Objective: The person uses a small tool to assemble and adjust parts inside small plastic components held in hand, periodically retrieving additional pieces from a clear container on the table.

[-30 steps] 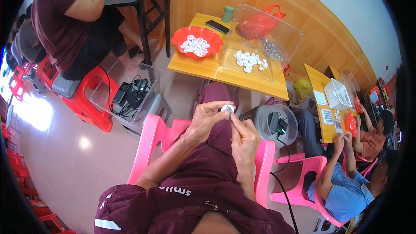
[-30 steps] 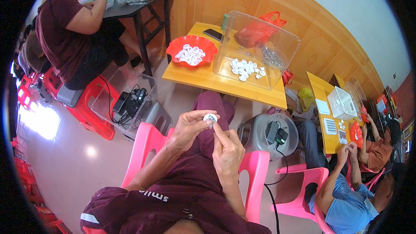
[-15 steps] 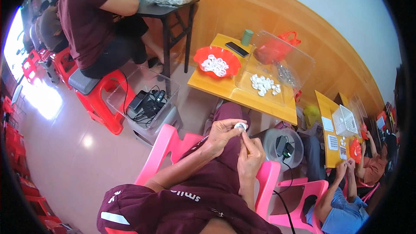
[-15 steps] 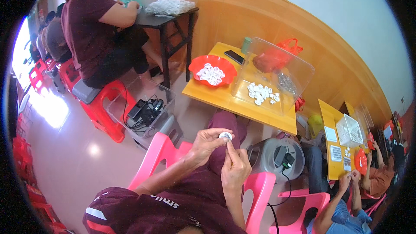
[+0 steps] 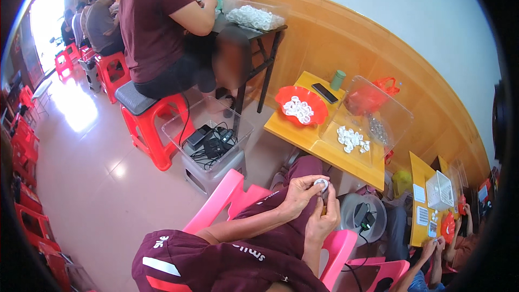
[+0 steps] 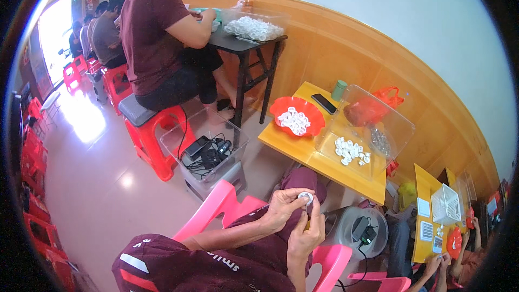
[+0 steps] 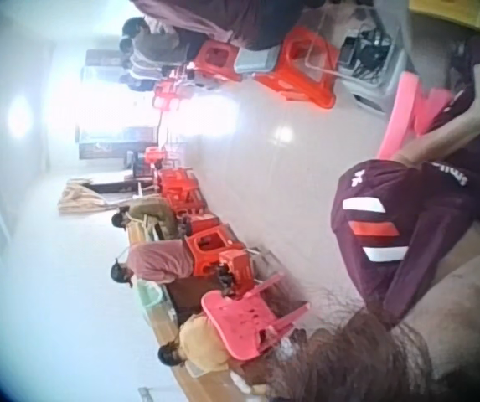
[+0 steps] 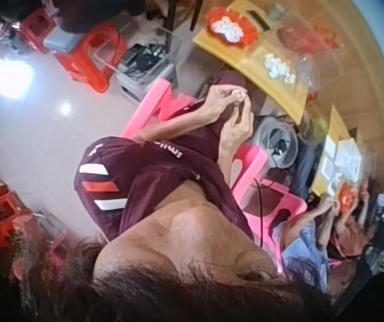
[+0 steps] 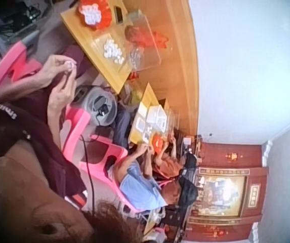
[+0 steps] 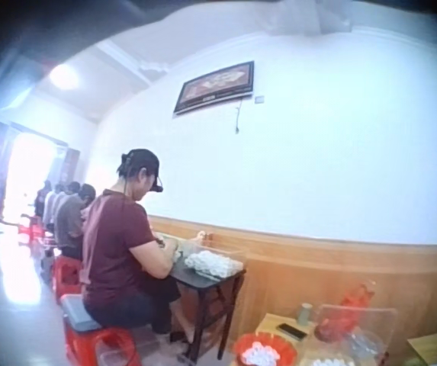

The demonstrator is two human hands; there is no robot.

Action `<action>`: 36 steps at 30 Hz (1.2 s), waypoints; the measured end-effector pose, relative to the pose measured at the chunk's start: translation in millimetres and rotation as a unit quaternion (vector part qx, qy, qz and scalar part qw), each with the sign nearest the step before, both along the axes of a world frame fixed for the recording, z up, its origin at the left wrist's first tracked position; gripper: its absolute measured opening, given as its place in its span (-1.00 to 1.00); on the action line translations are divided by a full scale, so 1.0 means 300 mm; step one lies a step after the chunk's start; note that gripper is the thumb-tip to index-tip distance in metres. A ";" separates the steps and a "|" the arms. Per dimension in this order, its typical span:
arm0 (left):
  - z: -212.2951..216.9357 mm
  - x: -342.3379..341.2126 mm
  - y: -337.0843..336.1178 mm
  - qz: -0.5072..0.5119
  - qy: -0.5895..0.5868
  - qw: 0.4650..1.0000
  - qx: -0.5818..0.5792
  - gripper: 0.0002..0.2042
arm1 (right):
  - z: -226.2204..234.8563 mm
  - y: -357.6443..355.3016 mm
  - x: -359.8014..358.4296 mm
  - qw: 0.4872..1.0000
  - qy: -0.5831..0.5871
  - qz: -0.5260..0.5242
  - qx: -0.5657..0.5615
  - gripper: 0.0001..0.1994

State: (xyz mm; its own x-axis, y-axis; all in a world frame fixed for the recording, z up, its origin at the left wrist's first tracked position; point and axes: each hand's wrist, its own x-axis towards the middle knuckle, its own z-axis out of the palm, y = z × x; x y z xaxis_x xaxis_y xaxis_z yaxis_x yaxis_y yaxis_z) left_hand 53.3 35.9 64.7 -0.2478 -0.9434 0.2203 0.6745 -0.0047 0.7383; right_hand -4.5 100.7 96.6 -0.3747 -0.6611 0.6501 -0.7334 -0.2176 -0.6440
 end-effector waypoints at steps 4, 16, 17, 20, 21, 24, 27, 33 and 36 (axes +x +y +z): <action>-0.004 0.001 -0.005 0.011 -0.019 1.000 -0.007 -0.81 | -0.014 -0.010 -0.014 1.000 -0.014 0.000 0.007 -0.58; -0.044 -0.026 0.001 0.057 -0.076 0.995 -0.005 -0.81 | -0.049 -0.023 -0.042 0.999 0.019 -0.001 0.033 -0.68; -0.044 -0.029 0.000 0.057 -0.081 0.995 -0.009 -0.81 | -0.048 -0.021 -0.045 0.999 0.019 -0.002 0.034 -0.68; -0.051 -0.033 -0.012 0.028 -0.068 0.997 -0.012 -0.80 | -0.036 -0.014 -0.048 0.999 -0.001 -0.019 0.045 -0.70; -0.055 -0.026 -0.023 -0.004 -0.042 0.999 -0.005 -0.78 | -0.028 -0.012 -0.054 0.998 -0.003 -0.007 0.061 -0.70; -0.010 0.028 -0.046 -0.118 0.018 0.989 0.086 -0.75 | -0.020 -0.011 -0.095 0.997 0.019 0.023 0.066 -0.68; 0.017 0.081 -0.069 -0.163 0.048 0.980 0.100 -0.67 | 0.012 -0.010 -0.090 0.994 -0.027 0.049 0.091 -0.67; 0.038 0.078 -0.070 -0.193 0.045 0.975 0.103 -0.66 | -0.001 -0.010 -0.104 0.993 -0.071 0.048 0.084 -0.66; 0.044 0.070 -0.062 -0.191 0.036 0.976 0.095 -0.66 | 0.004 -0.004 -0.107 0.996 -0.038 0.039 0.077 -0.65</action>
State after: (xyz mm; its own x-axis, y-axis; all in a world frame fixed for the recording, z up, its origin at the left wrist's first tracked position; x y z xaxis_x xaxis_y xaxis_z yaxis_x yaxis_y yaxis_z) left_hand 74.3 17.3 77.9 -0.5799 -0.8108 0.0799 0.6466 -0.3983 0.6506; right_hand -36.6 99.5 97.7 -0.3615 -0.7800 0.5108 -0.6664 -0.1670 -0.7267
